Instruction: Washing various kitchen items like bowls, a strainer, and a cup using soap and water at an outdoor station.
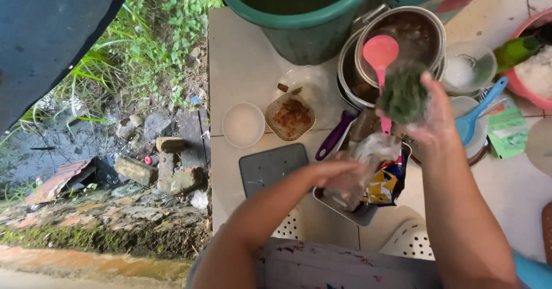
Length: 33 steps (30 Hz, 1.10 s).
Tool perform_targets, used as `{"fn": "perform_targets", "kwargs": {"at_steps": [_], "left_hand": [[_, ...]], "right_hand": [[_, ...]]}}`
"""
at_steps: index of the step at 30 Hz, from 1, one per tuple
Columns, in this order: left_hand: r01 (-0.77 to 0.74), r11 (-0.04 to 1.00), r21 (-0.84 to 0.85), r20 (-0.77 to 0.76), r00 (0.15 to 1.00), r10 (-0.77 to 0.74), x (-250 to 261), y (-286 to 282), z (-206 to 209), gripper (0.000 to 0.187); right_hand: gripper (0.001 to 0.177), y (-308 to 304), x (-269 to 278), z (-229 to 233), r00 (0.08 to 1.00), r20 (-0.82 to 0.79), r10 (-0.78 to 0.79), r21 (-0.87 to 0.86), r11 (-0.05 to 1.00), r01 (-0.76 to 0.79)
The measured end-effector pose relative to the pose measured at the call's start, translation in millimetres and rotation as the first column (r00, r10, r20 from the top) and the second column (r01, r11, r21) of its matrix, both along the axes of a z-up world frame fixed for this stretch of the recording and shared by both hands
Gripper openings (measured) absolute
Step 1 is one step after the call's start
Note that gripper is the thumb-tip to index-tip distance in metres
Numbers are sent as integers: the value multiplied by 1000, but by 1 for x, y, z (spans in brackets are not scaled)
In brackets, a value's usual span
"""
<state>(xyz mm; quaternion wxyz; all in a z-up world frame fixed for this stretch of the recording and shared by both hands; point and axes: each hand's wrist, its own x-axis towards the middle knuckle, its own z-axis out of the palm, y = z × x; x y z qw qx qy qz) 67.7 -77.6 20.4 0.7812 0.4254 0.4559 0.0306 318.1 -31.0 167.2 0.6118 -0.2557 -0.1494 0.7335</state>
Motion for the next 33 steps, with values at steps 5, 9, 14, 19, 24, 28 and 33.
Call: {"fn": "perform_targets", "kwargs": {"at_steps": [5, 9, 14, 19, 24, 28, 33], "left_hand": [[161, 931, -328, 342, 939, -41, -10, 40, 45, 76], [133, 933, -335, 412, 911, 18, -8, 52, 12, 69], [-322, 946, 30, 86, 944, 319, 24, 59, 69, 93], [-457, 752, 475, 80, 873, 481, 46, 62, 84, 98], [-389, 665, 638, 134, 906, 402, 28, 139, 79, 53], [-267, 171, 948, 234, 953, 193, 5, 238, 194, 34], [-3, 231, 973, -60, 962, 266, -5, 391, 180, 40]], "right_hand": [[51, -9, 22, -27, 874, 418, 249, -123, 968, -217], [49, -10, 40, -31, 669, 653, 355, -193, 932, -305], [50, -9, 3, 4, 123, 833, 539, -492, 824, -281], [48, -17, -7, 22, -69, 920, 387, -390, 877, -281], [46, -25, 5, 80, -439, 818, 371, -488, 852, -189], [43, -26, 29, 53, -492, 856, 157, -261, 954, -150], [34, -9, 40, 10, -421, 904, -73, 28, 993, -111]]}}
